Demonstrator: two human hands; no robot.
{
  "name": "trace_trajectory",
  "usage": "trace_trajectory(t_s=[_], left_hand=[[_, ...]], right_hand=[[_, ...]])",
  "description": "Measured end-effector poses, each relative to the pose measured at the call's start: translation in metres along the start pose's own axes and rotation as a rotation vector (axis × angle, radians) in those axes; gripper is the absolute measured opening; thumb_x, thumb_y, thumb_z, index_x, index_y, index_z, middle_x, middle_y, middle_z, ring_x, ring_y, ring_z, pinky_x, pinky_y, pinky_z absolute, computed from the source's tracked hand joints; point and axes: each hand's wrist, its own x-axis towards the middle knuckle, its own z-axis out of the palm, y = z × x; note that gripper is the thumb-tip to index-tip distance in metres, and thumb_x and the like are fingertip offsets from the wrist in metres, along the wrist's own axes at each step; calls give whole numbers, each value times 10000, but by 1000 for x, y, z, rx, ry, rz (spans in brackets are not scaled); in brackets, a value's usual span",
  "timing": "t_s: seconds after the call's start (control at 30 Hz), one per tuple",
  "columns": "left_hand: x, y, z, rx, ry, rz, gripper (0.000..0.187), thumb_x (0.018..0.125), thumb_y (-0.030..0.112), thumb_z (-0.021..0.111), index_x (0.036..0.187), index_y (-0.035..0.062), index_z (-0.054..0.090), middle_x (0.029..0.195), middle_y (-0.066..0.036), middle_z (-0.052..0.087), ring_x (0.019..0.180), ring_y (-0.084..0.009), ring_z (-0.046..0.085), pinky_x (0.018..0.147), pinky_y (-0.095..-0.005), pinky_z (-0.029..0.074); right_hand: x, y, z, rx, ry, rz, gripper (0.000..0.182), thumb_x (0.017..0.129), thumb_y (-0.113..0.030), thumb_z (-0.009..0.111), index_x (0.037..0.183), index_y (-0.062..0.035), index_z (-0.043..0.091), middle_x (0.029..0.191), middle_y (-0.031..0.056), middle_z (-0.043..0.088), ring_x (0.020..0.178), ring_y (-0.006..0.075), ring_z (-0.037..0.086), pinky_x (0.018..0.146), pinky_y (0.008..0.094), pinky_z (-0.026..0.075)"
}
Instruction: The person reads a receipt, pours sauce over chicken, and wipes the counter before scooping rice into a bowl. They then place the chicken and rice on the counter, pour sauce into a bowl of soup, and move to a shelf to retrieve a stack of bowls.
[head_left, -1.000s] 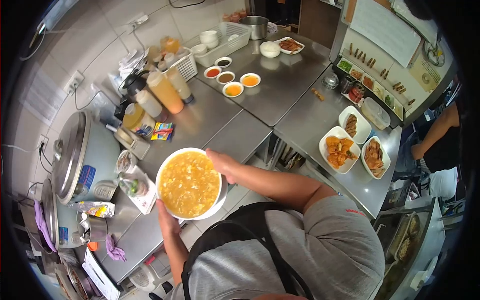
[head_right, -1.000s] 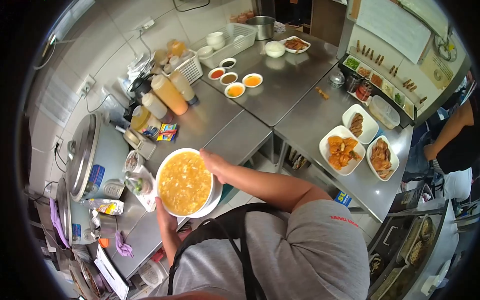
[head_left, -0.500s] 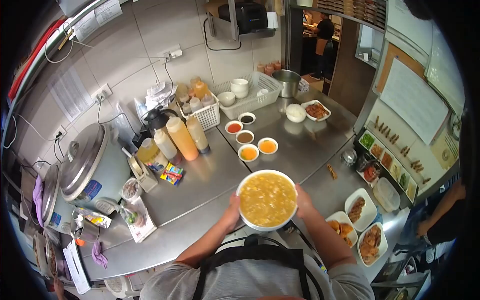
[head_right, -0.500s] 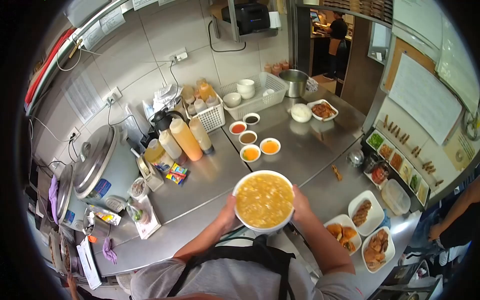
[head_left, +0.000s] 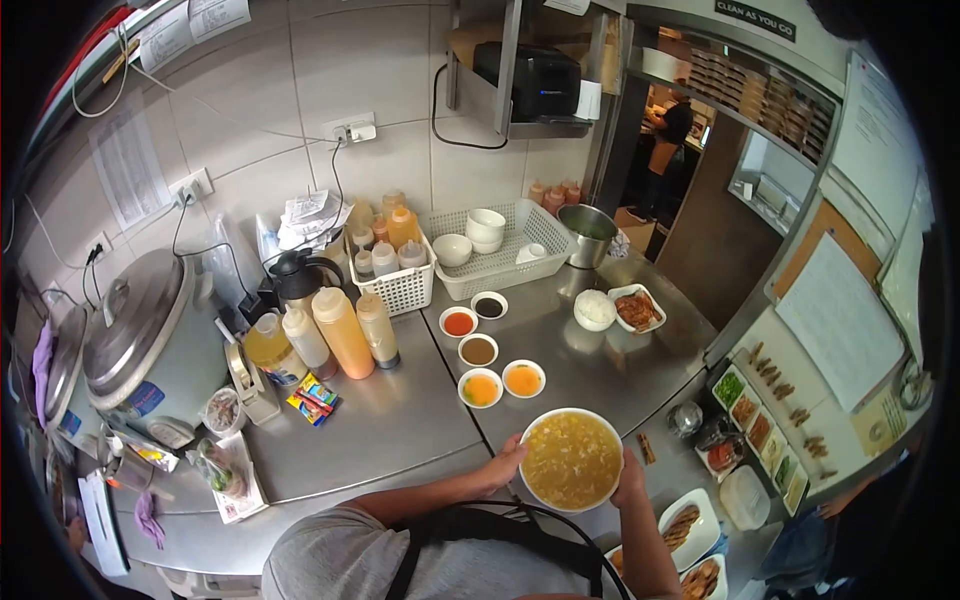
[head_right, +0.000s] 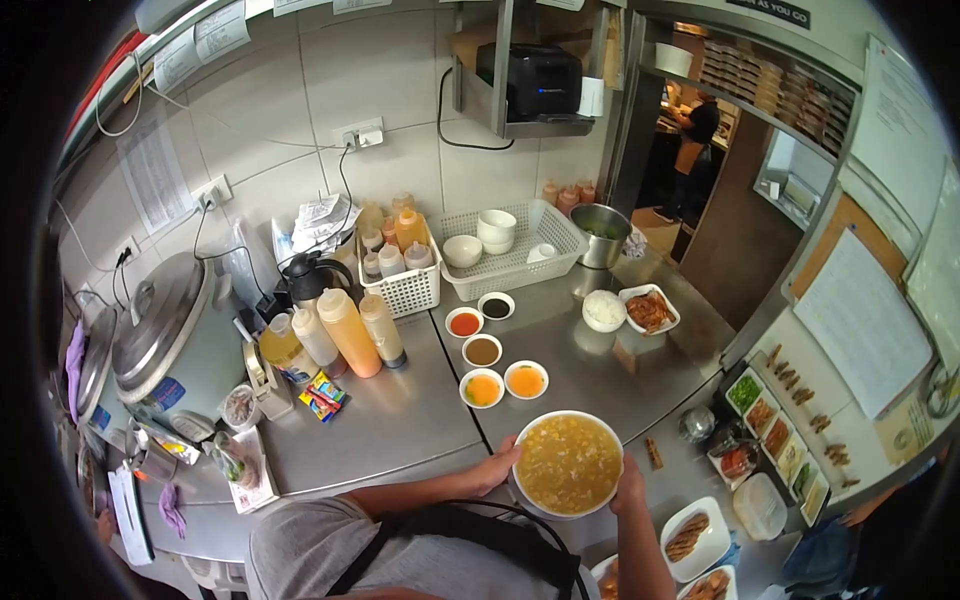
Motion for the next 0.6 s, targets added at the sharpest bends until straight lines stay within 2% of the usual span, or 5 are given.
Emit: trace_trajectory(t_s=[0.1, 0.2, 0.37, 0.5, 0.6], left_hand=[[17, 3, 6, 10, 29, -19, 487, 893, 297, 272, 1272, 26, 130, 1244, -133, 311, 1165, -190, 291, 955, -294, 247], [41, -10, 2, 7, 48, -31, 505, 886, 312, 287, 1272, 28, 131, 1244, -129, 310, 1161, -190, 299, 950, -291, 258], [57, 4, 10, -34, 81, -44, 539, 872, 344, 308, 1276, 37, 128, 1246, -121, 309, 1166, -201, 295, 944, -298, 268], [55, 24, 15, 39, 97, -168, 569, 860, 381, 327, 1284, 66, 114, 1259, -118, 290, 1167, -227, 292, 935, -353, 275], [61, 21, 12, 52, 91, -202, 611, 847, 412, 349, 1291, 81, 91, 1282, -119, 259, 1167, -245, 291, 920, -407, 281]], right_hand=[[8, -10, -1, 5, 50, 4, 404, 887, -332, 265, 1047, -22, 469, 1020, 109, 540, 921, 227, 538, 776, 344, 451], [13, -22, 0, 34, 34, -18, 406, 885, -332, 302, 1072, 3, 435, 1032, 126, 524, 907, 232, 541, 756, 343, 456], [24, -34, -2, 6, -5, -37, 406, 888, -335, 287, 1083, -10, 435, 1040, 117, 523, 930, 235, 531, 768, 343, 447], [39, -39, -7, 23, -82, -2, 427, 892, -341, 259, 1103, -10, 427, 1037, 110, 527, 947, 230, 521, 772, 351, 438], [47, -43, -12, -68, 9, -28, 431, 885, -364, 269, 1106, -32, 432, 1042, 121, 528, 890, 248, 545, 774, 380, 442]])
